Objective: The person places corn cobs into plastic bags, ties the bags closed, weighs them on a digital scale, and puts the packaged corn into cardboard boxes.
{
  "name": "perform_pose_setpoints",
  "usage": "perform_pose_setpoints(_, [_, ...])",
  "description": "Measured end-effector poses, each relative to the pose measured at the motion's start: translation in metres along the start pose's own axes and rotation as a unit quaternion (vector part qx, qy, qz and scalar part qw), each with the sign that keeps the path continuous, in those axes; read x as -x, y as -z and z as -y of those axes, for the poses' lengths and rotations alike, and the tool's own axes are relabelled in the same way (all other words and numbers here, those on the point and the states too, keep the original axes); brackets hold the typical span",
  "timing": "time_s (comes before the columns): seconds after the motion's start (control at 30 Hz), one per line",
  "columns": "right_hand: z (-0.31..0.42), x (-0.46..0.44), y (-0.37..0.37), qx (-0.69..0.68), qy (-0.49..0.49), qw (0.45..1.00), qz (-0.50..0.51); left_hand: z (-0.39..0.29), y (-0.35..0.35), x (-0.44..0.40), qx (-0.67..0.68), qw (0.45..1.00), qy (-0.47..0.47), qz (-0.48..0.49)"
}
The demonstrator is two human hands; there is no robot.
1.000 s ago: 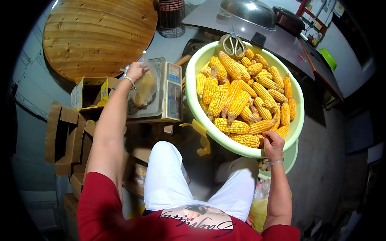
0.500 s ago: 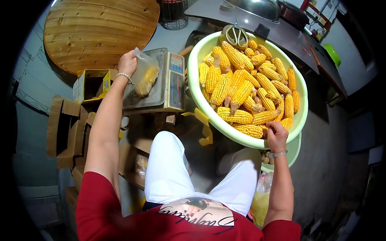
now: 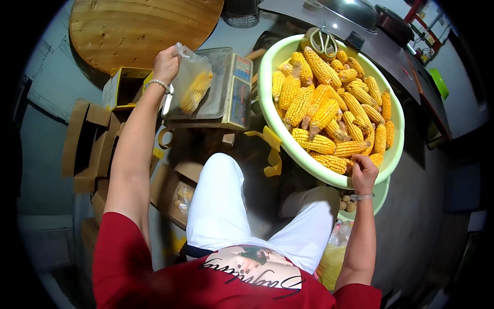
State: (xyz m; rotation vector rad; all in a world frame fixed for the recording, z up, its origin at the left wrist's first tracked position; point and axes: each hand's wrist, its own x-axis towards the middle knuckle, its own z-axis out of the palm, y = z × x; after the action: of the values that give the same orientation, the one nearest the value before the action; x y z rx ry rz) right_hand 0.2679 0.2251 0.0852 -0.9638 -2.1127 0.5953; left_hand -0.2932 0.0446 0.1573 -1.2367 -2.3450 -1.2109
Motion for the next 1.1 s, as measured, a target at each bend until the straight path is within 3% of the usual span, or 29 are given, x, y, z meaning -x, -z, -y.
perform_pose_setpoints(0.37, [-0.015,0.000,0.000,-0.058,-0.038,0.997,0.024,0.005,0.050,0.043,0.059,0.998,0.003,-0.020])
perform_pose_setpoints(0.5, [-0.007,0.001,0.001,-0.088,-0.068,0.993,0.035,0.004,0.067,0.067,0.130,0.990,0.061,0.015])
perform_pose_setpoints(0.67, [-0.017,-0.001,0.001,-0.028,-0.003,1.000,0.005,-0.014,0.068,0.080,0.096,0.995,-0.007,0.019])
perform_pose_setpoints(0.7, [-0.016,-0.001,0.001,-0.022,0.004,1.000,0.010,-0.016,0.066,0.081,0.172,0.984,-0.017,0.037])
perform_pose_setpoints(0.73, [-0.016,-0.002,0.001,-0.015,0.013,1.000,0.014,-0.032,0.077,0.084,0.113,0.991,-0.027,0.066])
perform_pose_setpoints(0.8, [-0.012,-0.003,0.000,0.001,0.026,0.999,0.022,-0.043,0.079,0.083,0.181,0.979,-0.033,0.084])
perform_pose_setpoints(0.9, [-0.003,-0.004,-0.001,-0.029,0.015,0.999,0.013,-0.083,0.085,0.084,0.162,0.982,-0.045,0.091])
perform_pose_setpoints(1.0, [0.030,-0.015,-0.003,-0.105,0.001,0.994,0.000,-0.122,0.079,0.080,0.229,0.958,-0.121,0.125])
perform_pose_setpoints(1.1, [0.096,-0.037,0.002,-0.121,0.049,0.991,0.032,-0.172,0.064,0.064,0.214,0.937,-0.235,0.142])
